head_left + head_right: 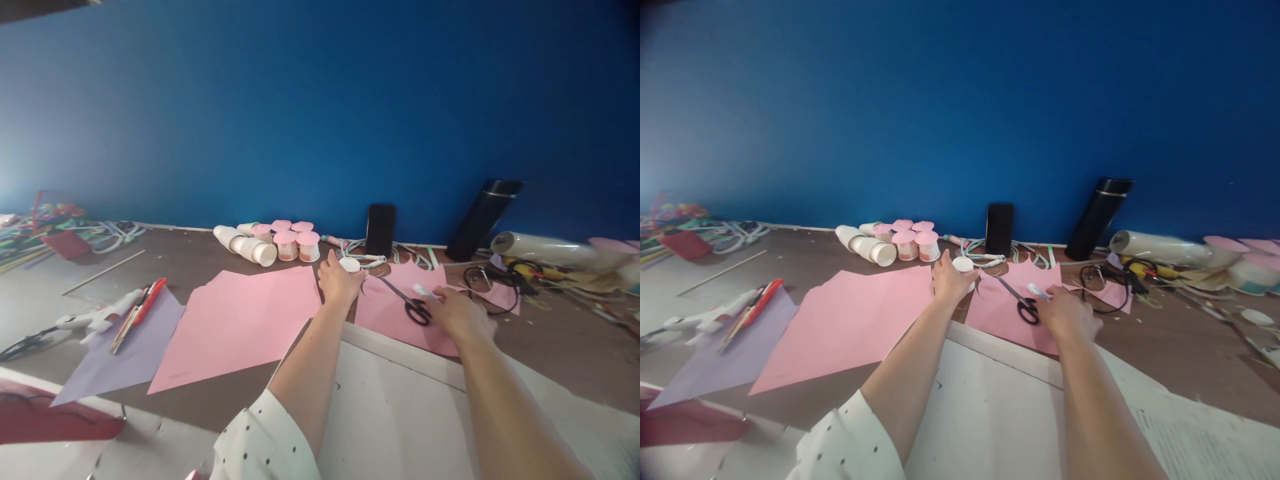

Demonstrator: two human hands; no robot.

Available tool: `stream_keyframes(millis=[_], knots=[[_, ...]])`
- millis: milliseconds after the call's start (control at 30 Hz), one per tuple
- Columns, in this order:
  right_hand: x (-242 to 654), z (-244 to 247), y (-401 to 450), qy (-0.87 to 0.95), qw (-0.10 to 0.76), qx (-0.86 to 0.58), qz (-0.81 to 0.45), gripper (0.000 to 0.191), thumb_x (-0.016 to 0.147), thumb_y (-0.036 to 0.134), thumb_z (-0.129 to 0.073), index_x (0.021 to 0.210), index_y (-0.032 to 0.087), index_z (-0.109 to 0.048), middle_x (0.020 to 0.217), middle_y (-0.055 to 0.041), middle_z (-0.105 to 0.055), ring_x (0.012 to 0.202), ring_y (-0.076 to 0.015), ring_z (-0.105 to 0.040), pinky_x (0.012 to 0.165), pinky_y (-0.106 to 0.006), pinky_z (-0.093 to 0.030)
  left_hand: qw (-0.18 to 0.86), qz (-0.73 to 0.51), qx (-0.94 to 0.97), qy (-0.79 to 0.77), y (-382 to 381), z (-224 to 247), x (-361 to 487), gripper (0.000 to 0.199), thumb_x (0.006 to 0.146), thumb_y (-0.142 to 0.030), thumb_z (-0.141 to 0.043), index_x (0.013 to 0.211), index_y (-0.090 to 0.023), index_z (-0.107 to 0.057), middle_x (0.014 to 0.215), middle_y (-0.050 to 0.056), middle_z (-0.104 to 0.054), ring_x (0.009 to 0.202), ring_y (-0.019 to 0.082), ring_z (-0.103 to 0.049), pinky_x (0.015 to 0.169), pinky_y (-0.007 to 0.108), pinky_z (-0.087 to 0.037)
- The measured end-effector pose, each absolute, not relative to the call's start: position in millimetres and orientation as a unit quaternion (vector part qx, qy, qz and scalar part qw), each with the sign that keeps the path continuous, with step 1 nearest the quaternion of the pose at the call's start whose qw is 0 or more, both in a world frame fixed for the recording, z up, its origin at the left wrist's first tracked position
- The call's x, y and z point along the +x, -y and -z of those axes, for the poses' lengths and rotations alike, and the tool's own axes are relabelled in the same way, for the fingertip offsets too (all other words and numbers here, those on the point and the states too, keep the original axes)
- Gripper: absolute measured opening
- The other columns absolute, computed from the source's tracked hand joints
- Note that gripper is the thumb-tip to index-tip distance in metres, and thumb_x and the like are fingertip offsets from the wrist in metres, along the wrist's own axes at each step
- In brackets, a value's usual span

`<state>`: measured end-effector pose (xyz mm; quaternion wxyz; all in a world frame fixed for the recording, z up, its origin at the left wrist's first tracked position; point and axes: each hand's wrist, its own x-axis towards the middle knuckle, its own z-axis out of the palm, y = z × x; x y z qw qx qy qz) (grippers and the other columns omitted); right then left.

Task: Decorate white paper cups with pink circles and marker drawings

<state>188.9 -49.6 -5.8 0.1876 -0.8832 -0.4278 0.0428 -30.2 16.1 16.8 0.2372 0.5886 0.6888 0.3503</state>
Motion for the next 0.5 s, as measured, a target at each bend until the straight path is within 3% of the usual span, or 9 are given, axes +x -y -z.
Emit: stream_keyframes(millis=[67, 167, 267, 367, 500], knots=[[187, 4, 51, 0.431, 0.197, -0.880, -0.025, 0.050, 0.069, 0.060, -0.060, 0.105, 0.027, -0.073, 0.107, -0.0185, -0.067, 0.099, -0.0438, -0.058, 0.077, -0.060, -0.043, 0.209, -0.371, 0.597, -0.680, -13, -19, -29, 0.095, 0.067, -0.055, -0.072, 0.144, -0.018, -0.029, 0.140, 0.022, -0.043, 0.134, 0.038, -0.036, 0.103, 0.047, -0.035], [178, -5, 56, 0.445, 0.198, -0.873, 0.006, 0.052, 0.075, 0.058, -0.054, 0.113, 0.027, -0.070, 0.116, -0.0168, -0.064, 0.106, -0.0423, -0.055, 0.080, -0.055, -0.043, 0.113, -0.438, 0.628, -0.633, -5, -23, -27, 0.074, 0.078, -0.049, -0.065, 0.139, -0.020, -0.036, 0.138, 0.018, -0.046, 0.132, 0.033, -0.038, 0.107, 0.045, -0.031], [163, -15, 61, 0.495, 0.215, -0.842, -0.017, 0.045, 0.085, 0.049, -0.044, 0.118, 0.028, -0.065, 0.115, -0.0100, -0.065, 0.103, -0.0305, -0.059, 0.081, -0.042, -0.045, 0.040, -0.465, 0.697, -0.545, 5, -29, -20, 0.044, 0.087, -0.033, -0.053, 0.129, -0.019, -0.049, 0.126, 0.014, -0.057, 0.123, 0.027, -0.048, 0.103, 0.041, -0.036], [147, -20, 65, 0.509, 0.190, -0.836, -0.081, 0.041, 0.087, 0.047, -0.041, 0.114, 0.031, -0.067, 0.106, -0.0057, -0.069, 0.093, -0.0268, -0.062, 0.072, -0.036, -0.044, 0.075, -0.369, 0.774, -0.510, 16, -30, -9, 0.025, 0.092, -0.027, -0.042, 0.106, -0.021, -0.061, 0.107, 0.009, -0.066, 0.100, 0.022, -0.062, 0.084, 0.033, -0.047], [136, -13, 64, 0.567, 0.125, -0.808, -0.099, 0.039, 0.087, 0.048, -0.043, 0.112, 0.031, -0.067, 0.104, -0.0070, -0.070, 0.097, -0.0277, -0.063, 0.077, -0.037, -0.043, 0.146, -0.162, 0.803, -0.555, 21, -25, 0, 0.025, 0.086, -0.018, -0.047, 0.104, -0.014, -0.063, 0.097, 0.014, -0.070, 0.093, 0.026, -0.066, 0.078, 0.034, -0.049]])
